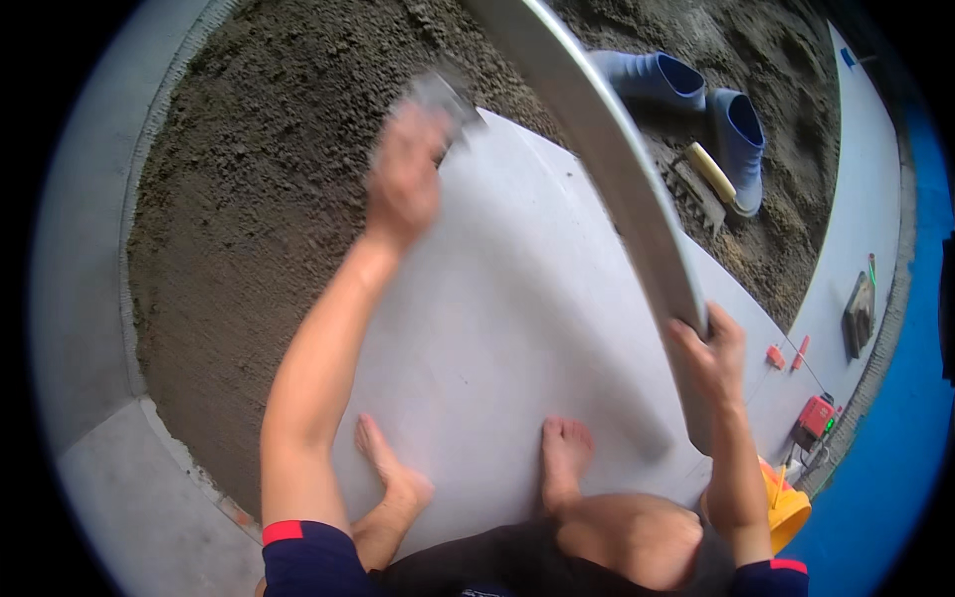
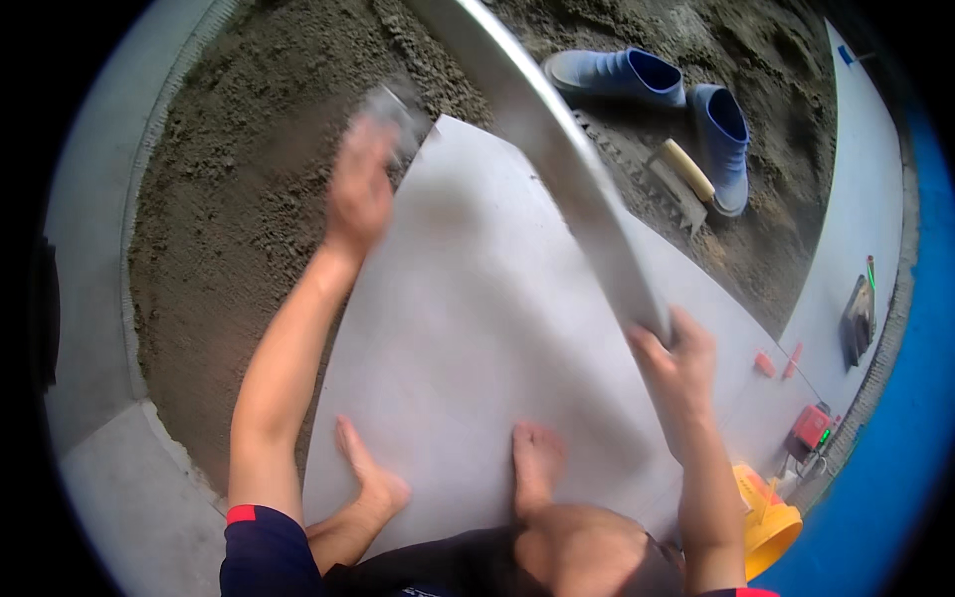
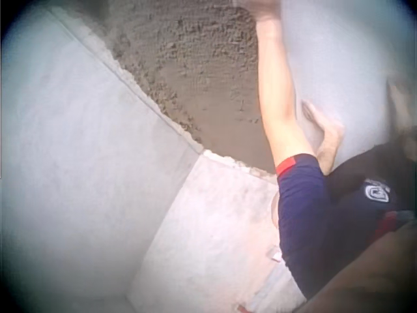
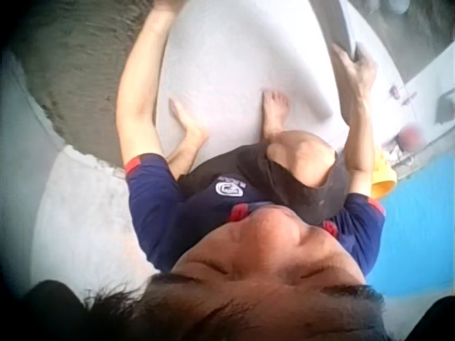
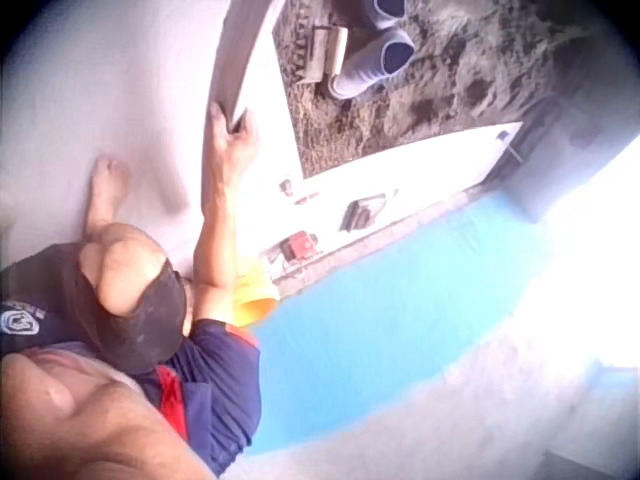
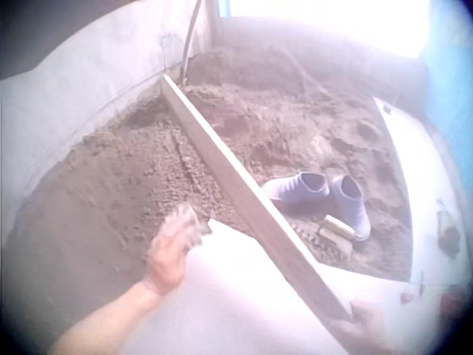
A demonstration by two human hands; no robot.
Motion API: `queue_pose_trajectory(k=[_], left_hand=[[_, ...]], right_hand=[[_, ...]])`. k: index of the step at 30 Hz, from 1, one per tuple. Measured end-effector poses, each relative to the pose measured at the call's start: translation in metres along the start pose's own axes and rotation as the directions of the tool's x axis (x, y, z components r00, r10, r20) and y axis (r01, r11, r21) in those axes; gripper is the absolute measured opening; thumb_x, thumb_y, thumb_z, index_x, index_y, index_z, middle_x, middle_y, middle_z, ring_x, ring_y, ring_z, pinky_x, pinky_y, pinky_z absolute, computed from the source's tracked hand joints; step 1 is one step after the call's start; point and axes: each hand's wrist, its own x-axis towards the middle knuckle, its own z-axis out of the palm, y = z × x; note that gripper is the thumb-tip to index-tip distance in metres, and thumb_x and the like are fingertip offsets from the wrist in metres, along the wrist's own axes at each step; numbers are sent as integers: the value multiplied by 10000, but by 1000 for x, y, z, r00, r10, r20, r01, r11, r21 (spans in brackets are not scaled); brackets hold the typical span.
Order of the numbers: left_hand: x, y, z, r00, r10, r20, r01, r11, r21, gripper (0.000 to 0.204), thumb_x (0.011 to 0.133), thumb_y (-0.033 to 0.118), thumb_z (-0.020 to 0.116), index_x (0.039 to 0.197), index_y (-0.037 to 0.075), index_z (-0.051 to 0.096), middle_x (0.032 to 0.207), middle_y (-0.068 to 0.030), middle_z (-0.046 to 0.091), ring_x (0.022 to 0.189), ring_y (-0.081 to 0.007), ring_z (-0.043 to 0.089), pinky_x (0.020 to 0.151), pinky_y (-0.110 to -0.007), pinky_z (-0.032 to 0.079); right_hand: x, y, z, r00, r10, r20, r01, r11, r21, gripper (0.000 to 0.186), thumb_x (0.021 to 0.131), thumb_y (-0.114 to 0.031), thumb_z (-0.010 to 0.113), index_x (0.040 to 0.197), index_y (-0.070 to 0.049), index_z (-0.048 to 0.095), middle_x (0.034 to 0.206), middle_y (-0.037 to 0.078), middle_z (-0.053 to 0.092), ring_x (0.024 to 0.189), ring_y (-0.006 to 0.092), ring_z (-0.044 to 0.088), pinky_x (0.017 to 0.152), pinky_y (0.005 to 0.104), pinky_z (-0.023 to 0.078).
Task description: The person levels a sand and cement mixture on the floor using a long metal bar. They then apply mortar to the back of a large floor tile using a notched trowel and place spacers between the tiles.
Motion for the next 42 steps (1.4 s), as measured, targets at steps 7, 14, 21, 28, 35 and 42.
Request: queue_pose_trajectory(k=[7, 14, 21, 28, 35, 42], left_hand=[[-235, 99, -73, 340, 794, 504, -261, 594, -761, 479, 903, 194, 553, 1382, 173, 533, 1570, -158, 354, 1476, -381, 307, 1196, -547, 241], [-62, 40, 46, 651, 589, 480, -412, 804, -428, 643, 786, 38, 621, 1410, 136, 498, 1469, -152, 469, 1397, -380, 398, 1138, -517, 345], [112, 41, 80, 985, 16, -173, -39, 990, -134, 482, 852, -61, 458, 1288, 84, 604, 1274, -169, 595, 1141, -343, 600, 980, -416, 500], [-105, 169, 46, 712, 687, 145, -478, 626, -616, 385, 903, 149, 571, 1286, 150, 611, 1434, -150, 509, 1376, -337, 450, 1159, -519, 341], [49, 28, 105, 985, -169, 43, 172, 909, -379, 245, 948, 150, 484, 1026, 46, 692, 1139, -200, 644, 1044, -371, 599, 889, -432, 480], [63, 68, 23, 724, -690, -5, 302, 323, -897, 534, 936, 100, 429, 1457, -14, 431, 1351, -122, 550, 1163, -246, 583, 1023, -365, 458]], right_hand=[[-26, 14, -60, 980, -110, -168, 119, 992, 41, 143, 881, -109, 707, 942, -15, 617, 791, -54, 546, 722, 37, 460, 624, 214, 362], [-51, 38, -60, 968, -130, -215, 152, 984, 89, 252, 887, -208, 773, 917, -17, 612, 758, -60, 540, 678, 30, 442, 592, 212, 342], [-61, 31, -60, 974, 0, -228, 47, 979, 199, 218, 883, -178, 762, 956, -10, 643, 781, -54, 575, 700, 33, 481, 620, 206, 377], [-47, 54, -59, 983, -41, -176, 63, 990, 126, 183, 887, -154, 737, 963, -21, 637, 811, -57, 576, 704, 29, 473, 614, 209, 377], [-42, 74, -52, 977, -136, -164, 142, 989, 28, 208, 816, -118, 746, 811, 29, 599, 649, -30, 470, 625, 63, 387, 530, 295, 311], [-25, 31, -25, 987, -137, -86, 139, 990, 17, 289, 943, -219, 589, 800, 33, 595, 640, 99, 521, 647, 131, 447, 585, 342, 396]])
